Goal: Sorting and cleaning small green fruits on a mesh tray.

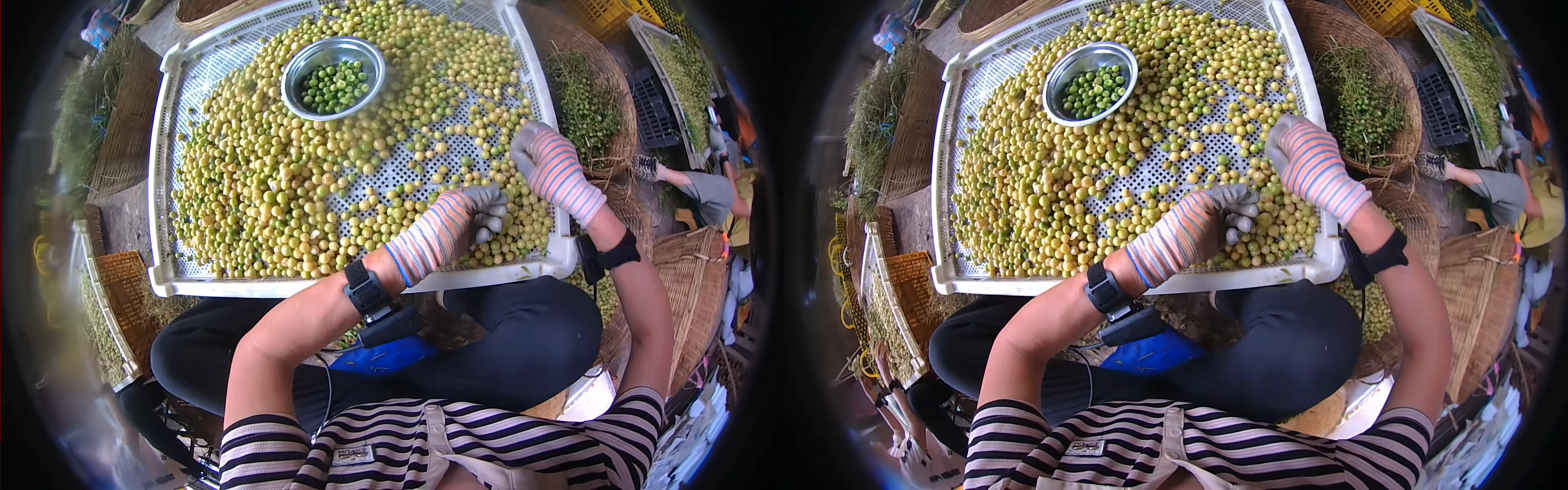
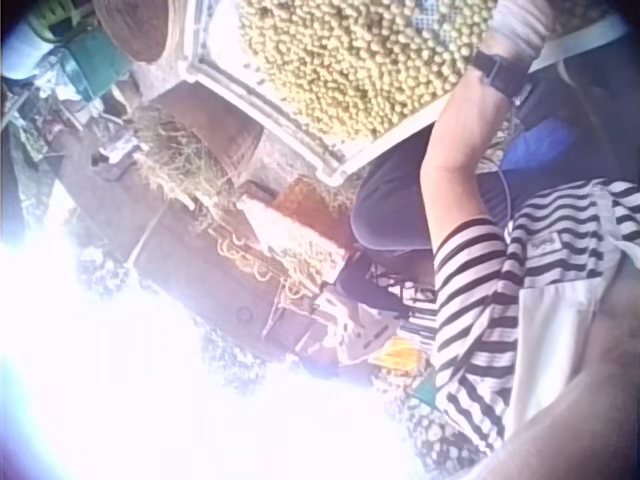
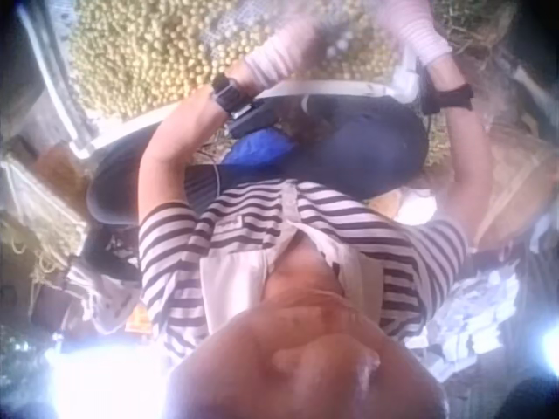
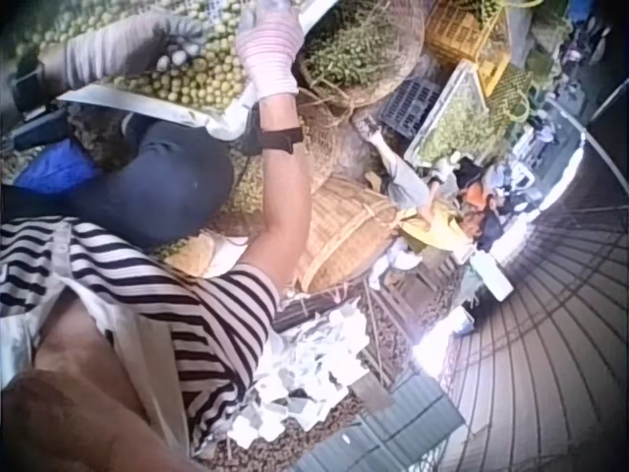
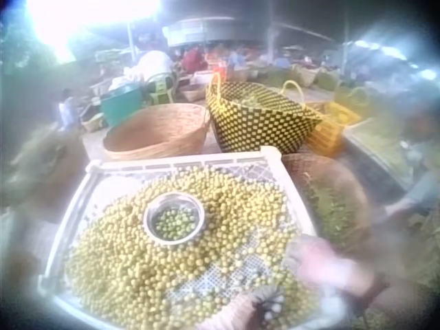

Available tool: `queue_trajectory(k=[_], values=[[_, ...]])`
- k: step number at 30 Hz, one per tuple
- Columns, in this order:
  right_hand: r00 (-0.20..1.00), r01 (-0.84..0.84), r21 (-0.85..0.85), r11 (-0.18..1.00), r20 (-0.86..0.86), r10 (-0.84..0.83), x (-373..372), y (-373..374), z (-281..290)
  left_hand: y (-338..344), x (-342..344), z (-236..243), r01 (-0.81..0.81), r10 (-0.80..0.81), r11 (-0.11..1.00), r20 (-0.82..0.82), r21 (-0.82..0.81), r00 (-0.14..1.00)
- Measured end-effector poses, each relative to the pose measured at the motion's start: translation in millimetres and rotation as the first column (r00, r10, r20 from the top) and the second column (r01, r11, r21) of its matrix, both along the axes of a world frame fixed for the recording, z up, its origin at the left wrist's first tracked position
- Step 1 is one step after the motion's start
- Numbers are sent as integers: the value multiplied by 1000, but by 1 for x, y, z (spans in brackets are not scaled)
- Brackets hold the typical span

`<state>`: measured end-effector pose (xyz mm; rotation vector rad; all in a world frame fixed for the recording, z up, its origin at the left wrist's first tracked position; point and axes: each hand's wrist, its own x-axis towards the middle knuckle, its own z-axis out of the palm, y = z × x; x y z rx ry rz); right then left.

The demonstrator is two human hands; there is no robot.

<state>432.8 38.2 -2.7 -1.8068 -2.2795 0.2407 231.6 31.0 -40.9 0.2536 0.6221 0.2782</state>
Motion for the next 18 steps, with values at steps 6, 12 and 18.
queue_trajectory(k=[6,12,18], values=[[918,-219,-60,974,326,226,3,29,-20,9,-9,6,-4,2,999,39,46,999],[996,-12,-285,958,80,36,2,28,1,24,-17,-1,-41,42,999,57,-22,997],[983,-102,-207,973,129,130,10,22,-9,20,-13,0,-54,54,998,-26,-31,998]])
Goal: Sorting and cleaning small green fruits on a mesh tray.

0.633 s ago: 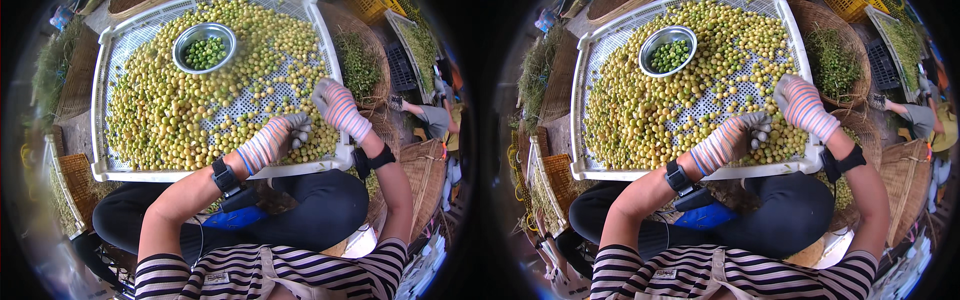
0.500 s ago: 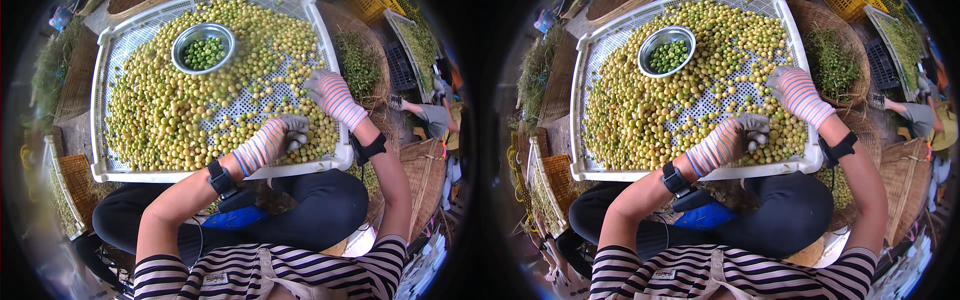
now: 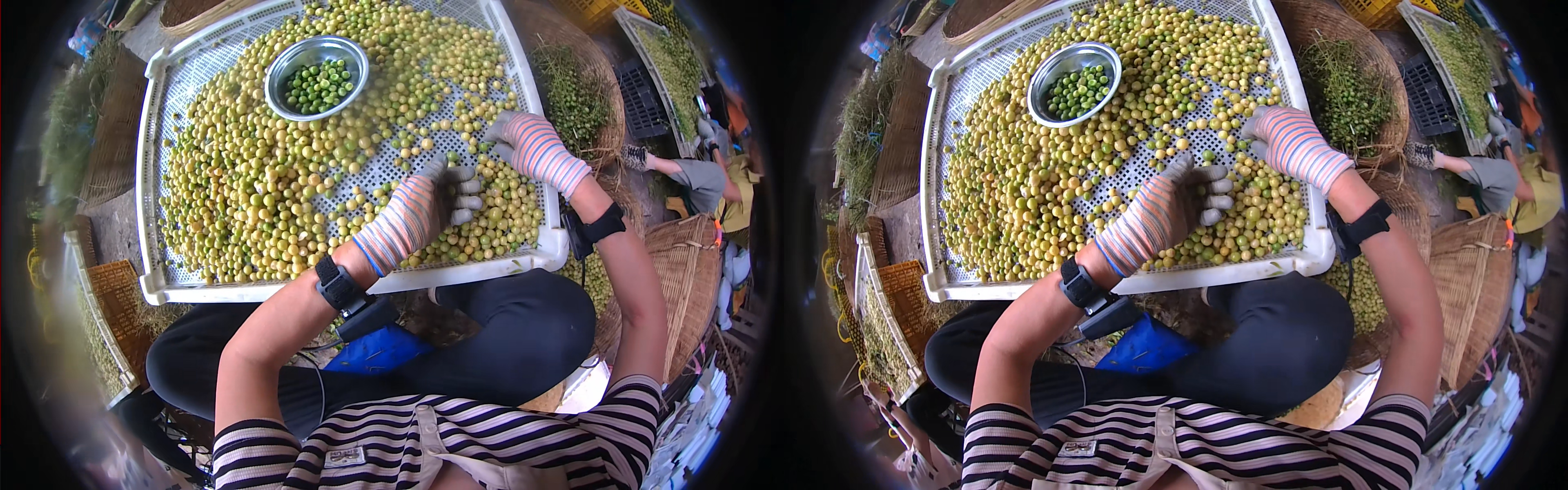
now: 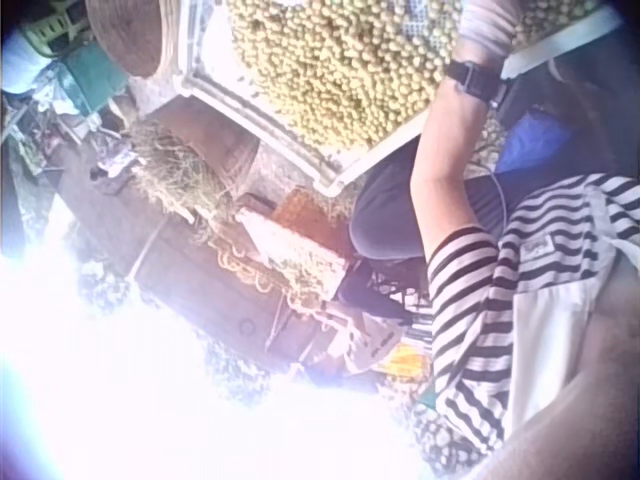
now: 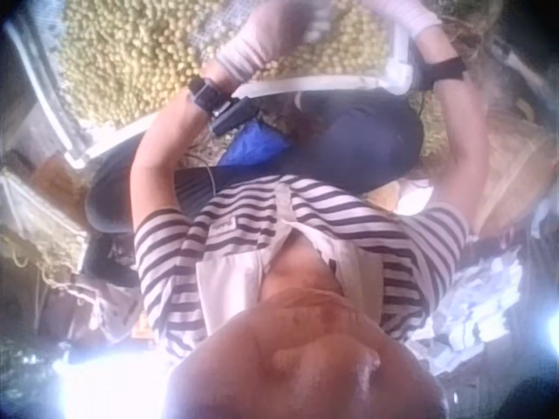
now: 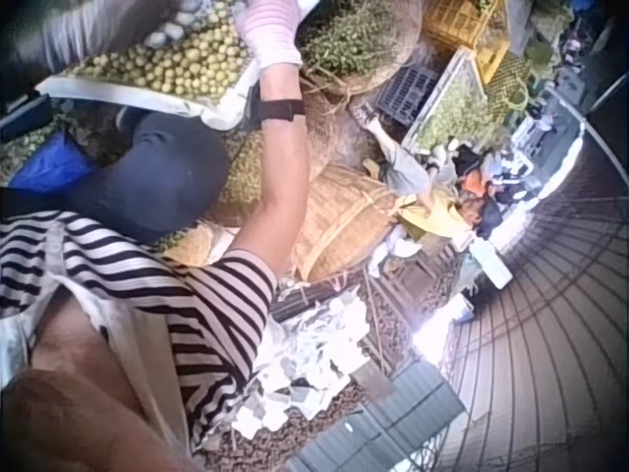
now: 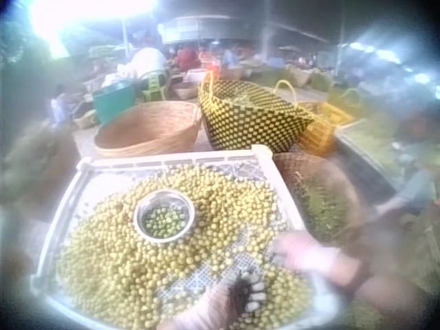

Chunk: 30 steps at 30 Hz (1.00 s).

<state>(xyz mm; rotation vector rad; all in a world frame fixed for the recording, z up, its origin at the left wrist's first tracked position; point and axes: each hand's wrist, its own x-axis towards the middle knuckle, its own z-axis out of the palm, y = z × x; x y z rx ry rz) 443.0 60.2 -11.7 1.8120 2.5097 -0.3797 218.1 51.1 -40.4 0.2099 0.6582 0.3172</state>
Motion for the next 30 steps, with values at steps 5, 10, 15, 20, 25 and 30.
queue_trajectory(k=[5,10,15,20,25,30], values=[[993,-70,25,997,97,67,-12,4,-6,0,-4,-6,-17,16,1000,68,25,998],[894,4,-245,970,-435,-113,-15,2,14,4,0,-3,-44,43,999,17,0,999],[931,173,-167,971,-294,-216,-2,8,21,4,5,-9,-55,55,998,19,12,998],[996,39,143,989,79,-51,10,40,10,-3,3,3,55,-26,975,-135,215,990],[967,161,92,983,186,-175,16,89,-14,-4,2,8,368,4,553,-445,747,896],[971,-61,-114,992,225,86,-21,25,6,49,-6,26,590,185,209,-624,780,759]])
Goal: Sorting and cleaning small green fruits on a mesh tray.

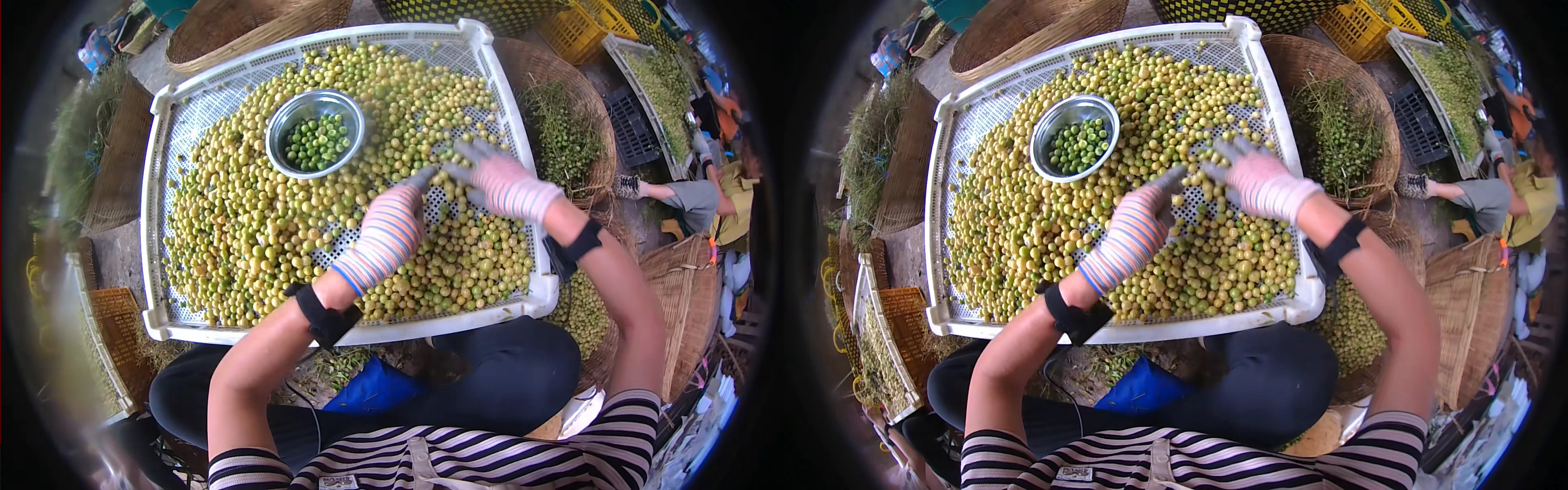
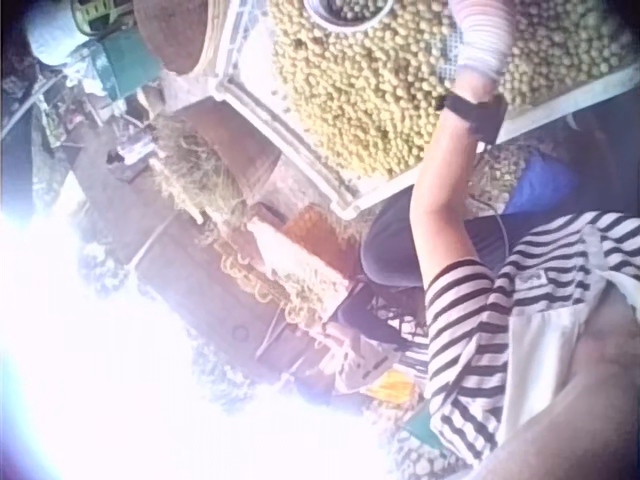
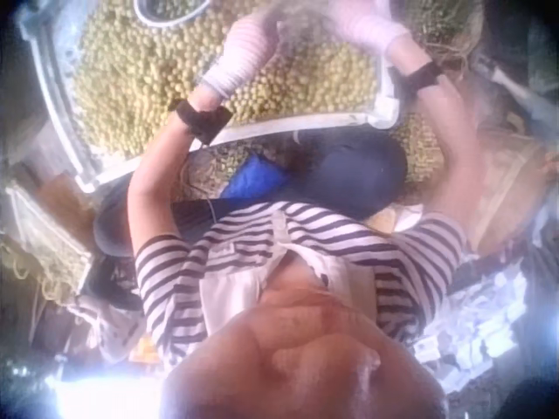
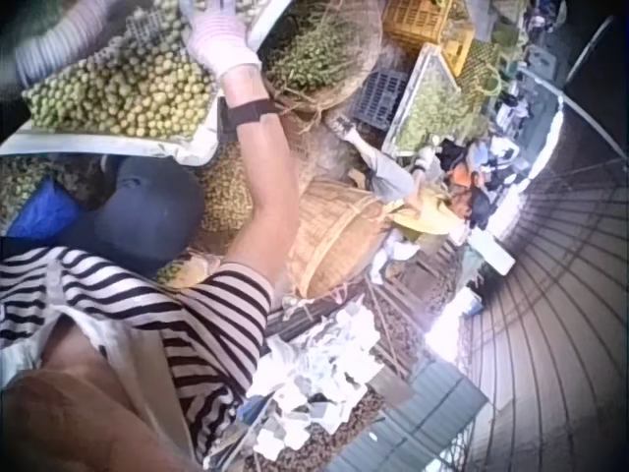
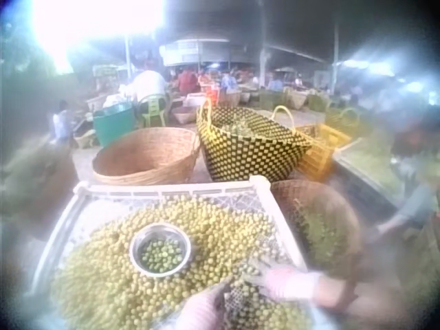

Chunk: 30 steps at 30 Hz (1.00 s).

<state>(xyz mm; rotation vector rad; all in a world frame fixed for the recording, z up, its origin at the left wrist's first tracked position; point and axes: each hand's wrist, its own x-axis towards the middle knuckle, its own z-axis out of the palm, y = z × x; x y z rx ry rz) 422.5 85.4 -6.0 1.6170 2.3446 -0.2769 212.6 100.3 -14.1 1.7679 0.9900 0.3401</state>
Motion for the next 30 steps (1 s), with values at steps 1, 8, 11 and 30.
queue_trajectory(k=[1,8,11,30], values=[[998,-61,-102,993,-13,59,-8,-16,10,14,-3,-7,24,7,959,-108,284,994],[970,76,51,996,-234,-62,36,11,37,25,27,-10,445,4,770,-702,457,713],[933,284,-60,957,-211,-291,58,60,26,-13,30,-1,554,-220,787,-716,271,663],[947,109,-336,935,-251,-200,-28,50,17,-9,-19,-19,-61,539,421,195,-905,820]])
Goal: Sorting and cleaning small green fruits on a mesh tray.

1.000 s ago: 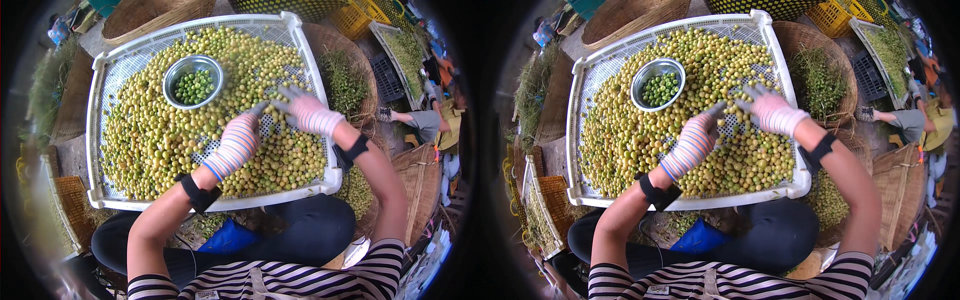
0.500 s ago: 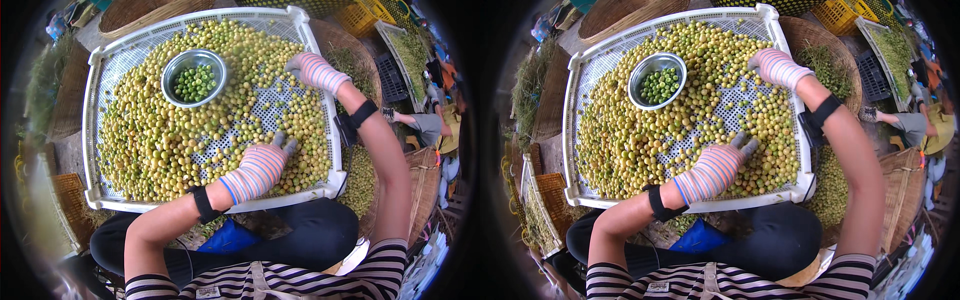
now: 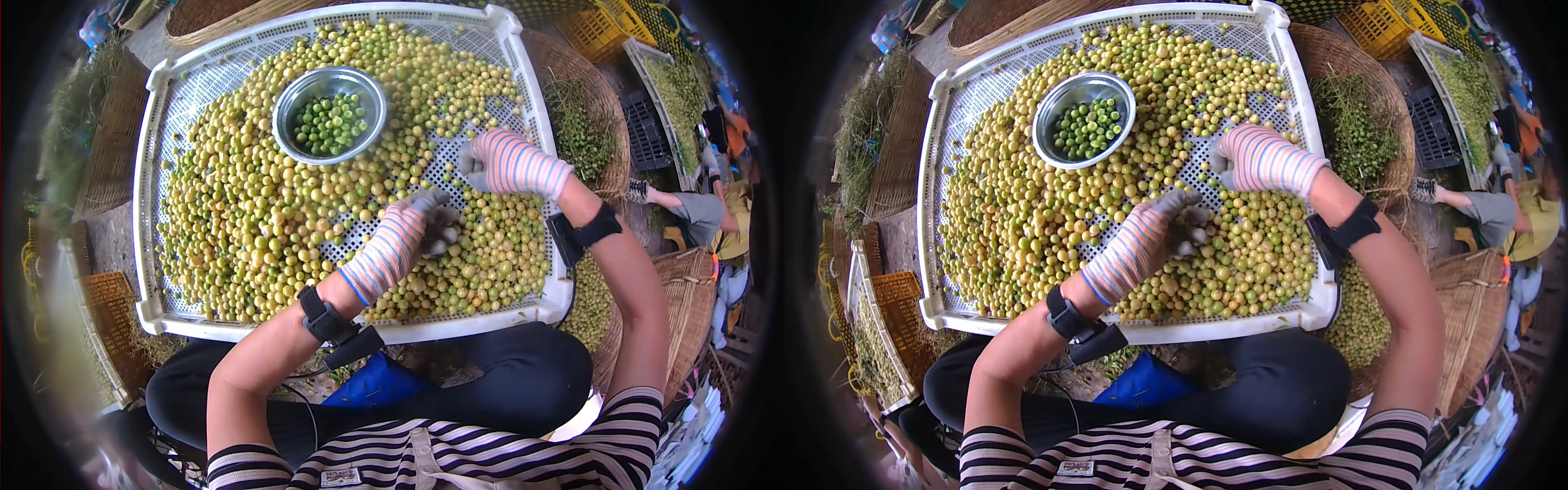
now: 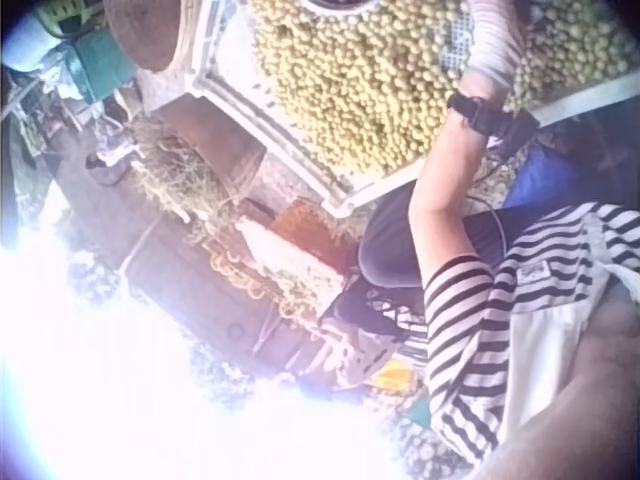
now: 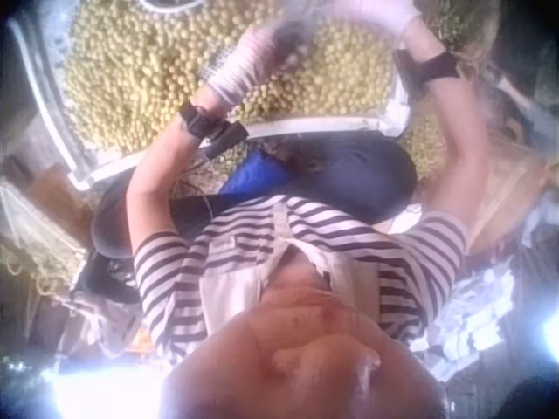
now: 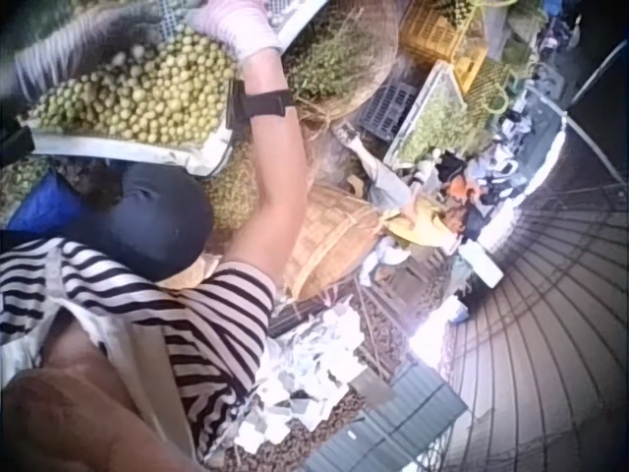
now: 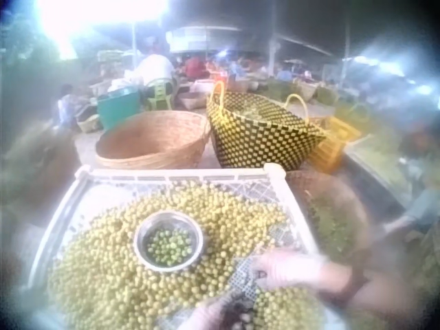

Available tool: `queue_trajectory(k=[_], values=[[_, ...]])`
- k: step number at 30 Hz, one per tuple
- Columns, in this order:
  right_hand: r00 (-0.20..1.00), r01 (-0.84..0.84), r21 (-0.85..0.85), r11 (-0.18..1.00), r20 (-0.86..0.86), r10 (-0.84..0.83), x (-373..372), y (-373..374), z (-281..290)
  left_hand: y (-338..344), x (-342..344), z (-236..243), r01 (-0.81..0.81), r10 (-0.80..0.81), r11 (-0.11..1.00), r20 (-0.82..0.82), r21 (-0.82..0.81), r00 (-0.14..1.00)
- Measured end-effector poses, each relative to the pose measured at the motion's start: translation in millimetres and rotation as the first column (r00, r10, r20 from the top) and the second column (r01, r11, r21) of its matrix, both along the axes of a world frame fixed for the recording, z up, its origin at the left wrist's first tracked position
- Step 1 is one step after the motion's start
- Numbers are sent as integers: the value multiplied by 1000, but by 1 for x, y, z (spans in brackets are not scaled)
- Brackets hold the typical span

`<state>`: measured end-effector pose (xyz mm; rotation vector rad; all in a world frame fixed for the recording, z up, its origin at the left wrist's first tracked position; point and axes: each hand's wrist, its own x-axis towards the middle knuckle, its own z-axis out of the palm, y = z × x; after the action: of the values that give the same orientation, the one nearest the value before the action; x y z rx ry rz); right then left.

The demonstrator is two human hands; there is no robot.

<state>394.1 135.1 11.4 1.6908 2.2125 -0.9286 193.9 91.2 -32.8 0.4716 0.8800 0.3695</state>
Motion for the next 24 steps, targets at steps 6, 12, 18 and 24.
queue_trajectory(k=[6,12,18,24], values=[[994,101,272,957,-77,-83,5,36,-9,12,19,-8,-1,28,992,205,-128,978],[951,156,413,897,182,-249,-1,80,-37,7,20,-1,-6,13,999,131,-48,991],[912,125,327,937,334,-238,-11,85,-30,12,9,-9,-27,33,997,89,-70,995],[602,514,-199,834,-609,-516,48,51,-28,16,6,-10,-70,80,995,133,-78,988]])
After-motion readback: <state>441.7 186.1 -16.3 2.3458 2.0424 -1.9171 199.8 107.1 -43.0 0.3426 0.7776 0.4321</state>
